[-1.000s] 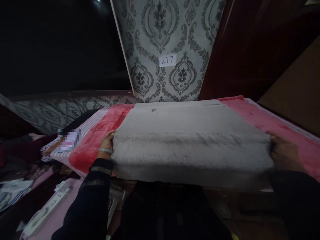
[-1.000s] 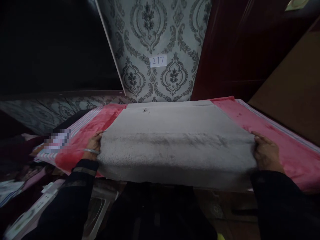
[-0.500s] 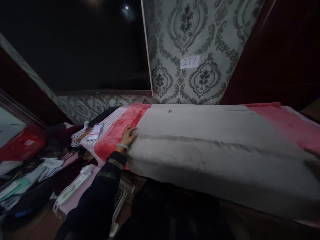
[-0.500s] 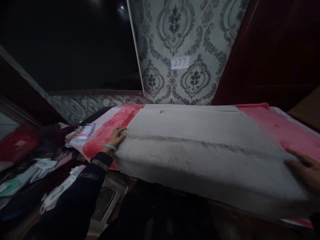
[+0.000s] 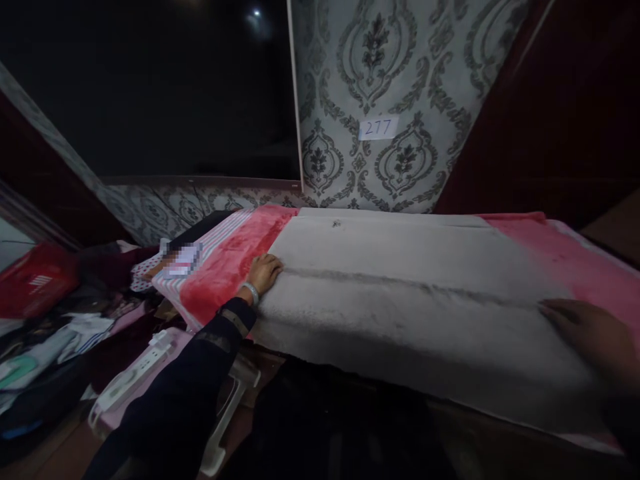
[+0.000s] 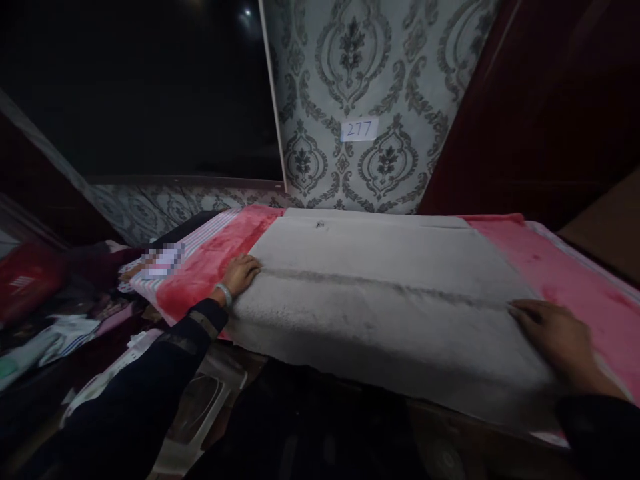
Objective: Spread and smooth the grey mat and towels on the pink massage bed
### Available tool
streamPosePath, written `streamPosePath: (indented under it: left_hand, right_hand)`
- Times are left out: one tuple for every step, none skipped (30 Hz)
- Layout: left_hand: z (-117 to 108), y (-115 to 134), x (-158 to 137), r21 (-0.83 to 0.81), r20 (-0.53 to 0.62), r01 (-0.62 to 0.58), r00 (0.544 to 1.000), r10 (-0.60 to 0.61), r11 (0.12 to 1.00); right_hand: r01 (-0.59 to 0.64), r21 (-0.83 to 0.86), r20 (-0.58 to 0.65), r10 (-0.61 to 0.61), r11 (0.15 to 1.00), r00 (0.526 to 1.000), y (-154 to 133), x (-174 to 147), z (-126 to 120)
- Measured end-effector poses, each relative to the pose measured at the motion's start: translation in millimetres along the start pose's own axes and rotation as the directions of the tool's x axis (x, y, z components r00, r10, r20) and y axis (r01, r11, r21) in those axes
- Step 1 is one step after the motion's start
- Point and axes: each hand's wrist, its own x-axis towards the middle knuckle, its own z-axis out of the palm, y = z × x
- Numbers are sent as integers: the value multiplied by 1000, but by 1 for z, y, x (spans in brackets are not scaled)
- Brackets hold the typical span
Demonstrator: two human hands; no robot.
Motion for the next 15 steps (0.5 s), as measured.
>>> streamPosePath:
  left_hand:
    - [1,2,0,7,-18,7,1000,-7,1000]
    - [1,3,0,13,-44,18,999,-17,1000]
    - [1,5,0,18,-74,32,997,-30,999]
    - [1,7,-1,21,-105,46,993,-44,999]
    - [0,8,-1,22,-135,60,989,-56,998]
    - [-1,9,-3,20,-164,71,984,-67,997]
    - [-3,10,-4,17,-192,80,979,-75,997]
    - [-5,10,-5,12,-219,85,973,-81,996]
    - [-7,10,-7,5,-245,86,966,-82,996]
    - [-10,11,-9,-3,-271,83,959,-81,997]
    - [-14,11,-12,-11,-296,79,952,-79,997]
    - [-18,10,-15,-20,-321,74,944,-77,997]
    - [-22,10,-18,-31,-345,69,935,-76,997]
    - [-27,10,-23,-40,-368,63,927,-74,997]
    - [-33,10,-28,-46,-392,56,917,-69,997]
  right_hand:
    - [-8,-22,-27,7,1000,1000,-9,-4,-2]
    - [-20,-47,-60,17,999,998,-16,-7,-4]
    - [-31,-71,-91,25,997,996,-23,-10,-5]
    - [-39,-92,-116,28,995,993,-28,-12,-6]
    - [-46,-107,-132,31,993,991,-33,-13,-8]
    - [-54,-116,-143,37,992,989,-36,-15,-10]
    - [-59,-116,-152,41,991,987,-38,-16,-11]
    - [-60,-110,-165,42,992,985,-39,-18,-14]
    - [-60,-101,-185,40,993,982,-39,-19,-16]
    - [-58,-90,-211,38,994,977,-39,-21,-20]
    - [-55,-80,-239,34,995,970,-38,-23,-23]
    - [-48,-73,-263,27,996,965,-36,-25,-28]
    - [-38,-71,-280,17,997,960,-34,-28,-33]
    - [-34,-72,-296,11,997,955,-32,-32,-39]
    - [-28,-76,-310,3,997,951,-29,-36,-45]
